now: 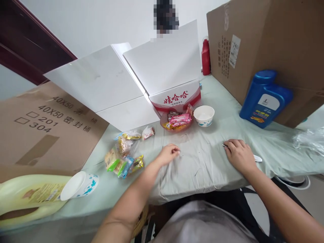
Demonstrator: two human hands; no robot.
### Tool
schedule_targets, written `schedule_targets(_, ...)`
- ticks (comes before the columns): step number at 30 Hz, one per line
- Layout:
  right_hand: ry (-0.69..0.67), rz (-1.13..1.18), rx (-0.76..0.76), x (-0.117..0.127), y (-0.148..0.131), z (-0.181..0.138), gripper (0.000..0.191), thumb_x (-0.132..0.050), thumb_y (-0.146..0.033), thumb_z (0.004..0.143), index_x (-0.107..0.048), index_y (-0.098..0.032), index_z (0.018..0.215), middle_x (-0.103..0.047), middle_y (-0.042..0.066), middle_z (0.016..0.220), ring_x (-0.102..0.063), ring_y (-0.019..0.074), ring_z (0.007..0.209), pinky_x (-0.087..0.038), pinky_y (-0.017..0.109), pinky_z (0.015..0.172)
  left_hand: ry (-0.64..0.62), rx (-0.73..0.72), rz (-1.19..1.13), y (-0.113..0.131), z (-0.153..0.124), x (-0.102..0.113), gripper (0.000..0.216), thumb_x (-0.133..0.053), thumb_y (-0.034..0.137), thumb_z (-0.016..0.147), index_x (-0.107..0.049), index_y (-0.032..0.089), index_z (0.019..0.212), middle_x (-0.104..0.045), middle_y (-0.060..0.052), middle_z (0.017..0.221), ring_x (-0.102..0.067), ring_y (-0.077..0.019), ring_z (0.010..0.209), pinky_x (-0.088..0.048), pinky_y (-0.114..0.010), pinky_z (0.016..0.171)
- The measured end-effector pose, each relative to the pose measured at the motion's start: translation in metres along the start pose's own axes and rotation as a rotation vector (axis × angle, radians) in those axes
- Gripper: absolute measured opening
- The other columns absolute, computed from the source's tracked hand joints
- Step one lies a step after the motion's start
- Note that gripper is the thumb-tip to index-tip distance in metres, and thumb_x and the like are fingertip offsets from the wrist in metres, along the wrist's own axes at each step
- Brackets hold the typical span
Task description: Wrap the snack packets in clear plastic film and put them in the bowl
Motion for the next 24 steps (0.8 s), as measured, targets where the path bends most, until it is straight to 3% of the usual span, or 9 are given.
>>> schedule_targets(1,0.005,0.003,0.007,0.000,0.000,0.001,0.034,-0.042,-0.033,0.096,-0.071,-0.017,0.103,-0.069,0.010,0.103,-0.058,0.0275,0.095,-0.045,0.039,0.082,0.023,0.051,0.036,-0.007,0.010,0.015,0.010,-0.069,0.025,0.077,-0.070,0.021,0.086,-0.070,-0.005,0.094,-0.065,-0.0215,0.089,-0.051,-0.032,0.082)
schedule_targets(3,0.011,0.015,0.017,0.001,0.001,0.003,0.033,-0.043,-0.033,0.096,-0.071,-0.017,0.103,-0.068,0.010,0.103,-0.058,0.0273,0.095,-0.045,0.039,0.082,0.138,0.173,0.124,-0.025,0.032,0.049,0.023,-0.058,0.024,0.086,-0.066,0.016,0.106,-0.065,-0.014,0.115,-0.058,-0.0289,0.113,-0.043,-0.042,0.098)
schedule_targets(5,0.014,0.021,0.011,0.001,0.001,0.003,0.032,-0.044,-0.032,0.095,-0.071,-0.017,0.103,-0.068,0.011,0.103,-0.057,0.0271,0.095,-0.045,0.039,0.082,0.239,0.301,0.213,-0.046,0.051,0.078,0.038,-0.052,0.022,0.088,-0.055,0.011,0.124,-0.049,-0.023,0.138,-0.038,-0.0372,0.134,-0.031,-0.055,0.107)
schedule_targets(8,0.011,0.019,0.002,0.001,0.001,0.002,0.031,-0.045,-0.031,0.095,-0.071,-0.017,0.103,-0.068,0.011,0.103,-0.057,0.0276,0.095,-0.045,0.040,0.081,0.210,0.390,0.283,-0.068,0.067,0.093,0.035,-0.053,0.019,0.086,-0.057,0.010,0.120,-0.052,-0.025,0.134,-0.041,-0.0388,0.132,-0.034,-0.055,0.103)
schedule_targets(12,0.011,0.041,0.017,0.003,0.000,0.002,0.030,-0.046,-0.031,0.094,-0.071,-0.017,0.103,-0.069,0.011,0.103,-0.057,0.0277,0.095,-0.045,0.040,0.082,0.152,0.366,0.337,-0.066,0.057,0.074,0.029,-0.052,0.022,0.088,-0.062,0.012,0.113,-0.061,-0.023,0.121,-0.052,-0.0380,0.119,-0.040,-0.054,0.095)
schedule_targets(15,0.002,0.051,0.017,0.003,0.000,0.002,0.030,-0.046,-0.030,0.095,-0.071,-0.017,0.103,-0.068,0.011,0.104,-0.057,0.0274,0.095,-0.045,0.040,0.082,0.138,0.270,0.348,-0.044,0.031,0.051,0.036,-0.056,0.031,0.087,-0.062,0.016,0.119,-0.062,-0.019,0.122,-0.051,-0.0382,0.119,-0.040,-0.054,0.095)
schedule_targets(18,-0.004,0.047,0.004,0.003,-0.002,0.003,0.029,-0.047,-0.030,0.094,-0.071,-0.017,0.103,-0.068,0.011,0.103,-0.057,0.0274,0.094,-0.044,0.039,0.082,0.102,0.079,0.293,-0.012,0.000,0.022,0.048,-0.063,0.036,0.083,-0.056,0.021,0.129,-0.064,-0.012,0.122,-0.055,-0.0307,0.114,-0.043,-0.044,0.096)
schedule_targets(21,-0.001,0.049,-0.007,0.003,-0.002,0.003,0.028,-0.048,-0.030,0.094,-0.071,-0.017,0.103,-0.068,0.011,0.103,-0.057,0.0278,0.094,-0.044,0.040,0.082,0.175,-0.265,0.126,0.020,-0.025,-0.010,0.057,-0.071,0.033,0.077,-0.054,0.021,0.130,-0.066,-0.010,0.117,-0.057,-0.0280,0.106,-0.045,-0.042,0.094)
schedule_targets(24,0.001,0.061,-0.008,0.004,-0.001,0.003,0.028,-0.048,-0.030,0.094,-0.071,-0.017,0.103,-0.068,0.012,0.103,-0.057,0.0281,0.095,-0.045,0.040,0.082,0.343,-0.345,-0.021,0.032,-0.036,-0.031,0.053,-0.074,0.033,0.075,-0.055,0.022,0.124,-0.067,-0.009,0.109,-0.057,-0.0282,0.103,-0.046,-0.043,0.091)
Point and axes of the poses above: each hand's wrist, its own z-axis towards the middle knuckle, its own x-axis out of the back of the hand, y = z × x, the point moved 2 cm from there along z, towards the middle knuckle
